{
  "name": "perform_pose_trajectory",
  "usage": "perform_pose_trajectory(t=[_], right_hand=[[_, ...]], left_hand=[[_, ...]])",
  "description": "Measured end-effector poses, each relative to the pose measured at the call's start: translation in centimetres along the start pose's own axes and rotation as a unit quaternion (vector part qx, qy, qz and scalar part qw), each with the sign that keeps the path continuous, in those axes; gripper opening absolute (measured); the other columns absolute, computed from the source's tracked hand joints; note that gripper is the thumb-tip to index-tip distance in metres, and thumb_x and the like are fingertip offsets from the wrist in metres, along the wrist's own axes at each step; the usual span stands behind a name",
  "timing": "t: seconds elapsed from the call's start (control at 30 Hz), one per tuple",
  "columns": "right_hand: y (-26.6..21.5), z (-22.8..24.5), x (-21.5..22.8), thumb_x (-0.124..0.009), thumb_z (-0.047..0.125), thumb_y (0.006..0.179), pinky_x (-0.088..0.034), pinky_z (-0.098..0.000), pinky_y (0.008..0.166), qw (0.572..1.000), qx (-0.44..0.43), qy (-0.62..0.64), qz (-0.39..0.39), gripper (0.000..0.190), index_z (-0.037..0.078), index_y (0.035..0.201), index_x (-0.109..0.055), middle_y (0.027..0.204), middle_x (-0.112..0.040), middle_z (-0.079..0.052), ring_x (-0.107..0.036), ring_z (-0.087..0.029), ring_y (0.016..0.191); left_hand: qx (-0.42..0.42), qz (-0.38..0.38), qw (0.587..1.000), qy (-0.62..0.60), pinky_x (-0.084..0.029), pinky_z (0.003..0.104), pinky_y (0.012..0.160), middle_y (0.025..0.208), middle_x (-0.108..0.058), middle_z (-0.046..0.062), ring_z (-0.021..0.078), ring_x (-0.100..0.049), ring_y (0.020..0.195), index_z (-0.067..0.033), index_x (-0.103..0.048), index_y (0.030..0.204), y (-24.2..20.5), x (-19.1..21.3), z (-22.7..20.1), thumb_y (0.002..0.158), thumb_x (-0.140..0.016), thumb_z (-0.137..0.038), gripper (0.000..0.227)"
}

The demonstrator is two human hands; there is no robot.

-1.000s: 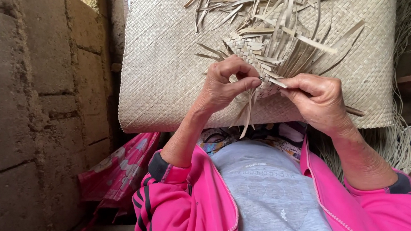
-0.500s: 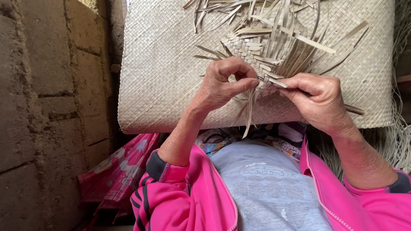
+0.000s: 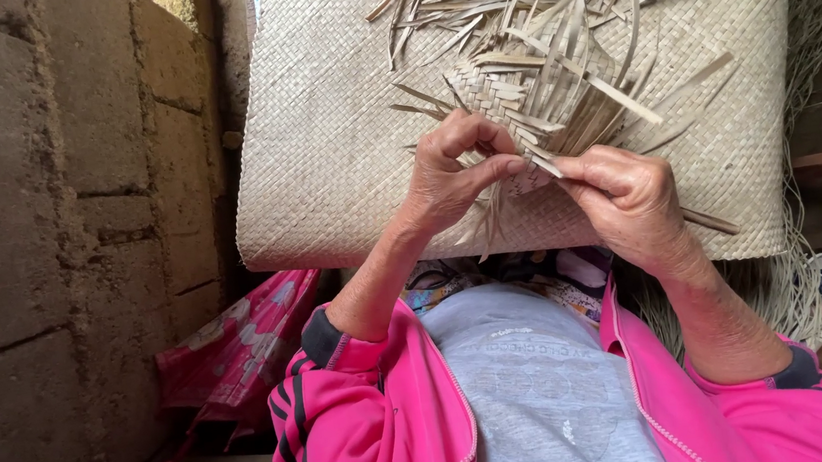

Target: Weaving a brim by manually folding and tucking dried plant fiber strips.

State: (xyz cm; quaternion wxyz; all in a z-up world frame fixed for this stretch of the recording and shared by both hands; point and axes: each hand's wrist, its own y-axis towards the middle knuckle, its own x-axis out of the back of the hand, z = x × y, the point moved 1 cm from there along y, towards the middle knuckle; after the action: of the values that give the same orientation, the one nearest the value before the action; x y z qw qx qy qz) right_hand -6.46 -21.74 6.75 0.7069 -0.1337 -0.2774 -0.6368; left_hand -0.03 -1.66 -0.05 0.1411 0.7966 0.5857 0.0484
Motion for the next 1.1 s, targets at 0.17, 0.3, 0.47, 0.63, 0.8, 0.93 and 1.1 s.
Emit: perform_pose_trajectory(t=[0.17,0.3,0.47,0.63,0.8,0.93,1.1], right_hand=[[-0.4,-0.6,-0.3,-0.071,-0.005,0.096,-0.054,-0.0432,0.073,1.000,-0.006,-0.003,0.001,0.025,0.007,0.116,-0.080,0.083,-0.069,-0.015,-0.071,-0.032,0.082],[-0.3,-0.2,-0.5,-0.063,-0.004,0.100,-0.055,-0.0413,0.079,1.000,-0.018,0.014,0.011,0.031,0.008,0.125,-0.077,0.093,-0.072,-0.015,-0.073,-0.030,0.093],[-0.4,0.5,-0.9,-0.062,-0.006,0.100,-0.055,-0.0463,0.081,1.000,-0.005,-0.004,0.016,0.032,0.006,0.126,-0.076,0.100,-0.073,-0.019,-0.072,-0.038,0.099],[-1.2,-0.5,-0.8,-0.062,0.000,0.101,-0.057,-0.0445,0.076,0.993,0.026,-0.113,0.015,0.037,0.016,0.130,-0.077,0.095,-0.071,-0.012,-0.072,-0.035,0.093],[-2.4,-0.3,0.3,-0.059,0.000,0.100,-0.058,-0.0462,0.072,0.959,0.062,-0.276,0.016,0.047,0.024,0.138,-0.074,0.083,-0.061,-0.010,-0.069,-0.035,0.082],[-3.6,-1.2,1.0,-0.056,-0.001,0.100,-0.057,-0.0494,0.069,0.954,0.048,-0.295,0.013,0.054,0.027,0.144,-0.071,0.077,-0.056,-0.011,-0.067,-0.036,0.076],[-4.5,-2.2,1.3,-0.057,0.003,0.098,-0.057,-0.0459,0.069,0.957,0.031,-0.289,-0.002,0.057,0.037,0.142,-0.070,0.073,-0.050,-0.005,-0.065,-0.032,0.074]], left_hand=[[-0.037,-0.019,0.998,0.045,-0.048,0.025,0.089,0.086,-0.070,-0.003,0.0124,-0.059,0.090,-0.0154,-0.076,0.097,-0.2,1.0,-0.2,0.083,-0.087,-0.024,0.020],[0.025,-0.163,0.986,-0.031,-0.053,0.023,0.087,0.111,-0.069,-0.003,0.0056,-0.057,0.094,-0.0178,-0.071,0.113,-1.9,0.3,0.8,0.087,-0.087,-0.025,0.031],[0.180,-0.165,0.957,-0.154,-0.050,0.023,0.070,0.083,-0.065,0.001,0.0066,-0.056,0.079,-0.0086,-0.073,0.104,-3.9,-2.2,2.4,0.088,-0.084,-0.027,0.028],[0.239,-0.186,0.921,-0.244,-0.055,0.021,0.062,0.070,-0.072,0.012,0.0117,-0.069,0.068,-0.0032,-0.071,0.081,-2.5,-4.3,1.5,0.073,-0.092,-0.012,0.024],[0.241,-0.213,0.898,-0.299,-0.063,0.028,0.062,0.070,-0.073,0.020,0.0235,-0.076,0.071,0.0009,-0.069,0.075,-2.2,-4.5,3.9,0.075,-0.087,0.002,0.018],[0.233,-0.215,0.900,-0.298,-0.064,0.029,0.063,0.069,-0.073,0.019,0.0237,-0.077,0.071,-0.0015,-0.068,0.074,-2.1,-4.2,4.9,0.078,-0.085,0.000,0.018],[0.199,-0.182,0.937,-0.221,-0.056,0.020,0.054,0.062,-0.068,0.007,0.0044,-0.066,0.066,-0.0091,-0.069,0.073,-0.8,-4.4,0.8,0.080,-0.087,-0.011,0.020]])
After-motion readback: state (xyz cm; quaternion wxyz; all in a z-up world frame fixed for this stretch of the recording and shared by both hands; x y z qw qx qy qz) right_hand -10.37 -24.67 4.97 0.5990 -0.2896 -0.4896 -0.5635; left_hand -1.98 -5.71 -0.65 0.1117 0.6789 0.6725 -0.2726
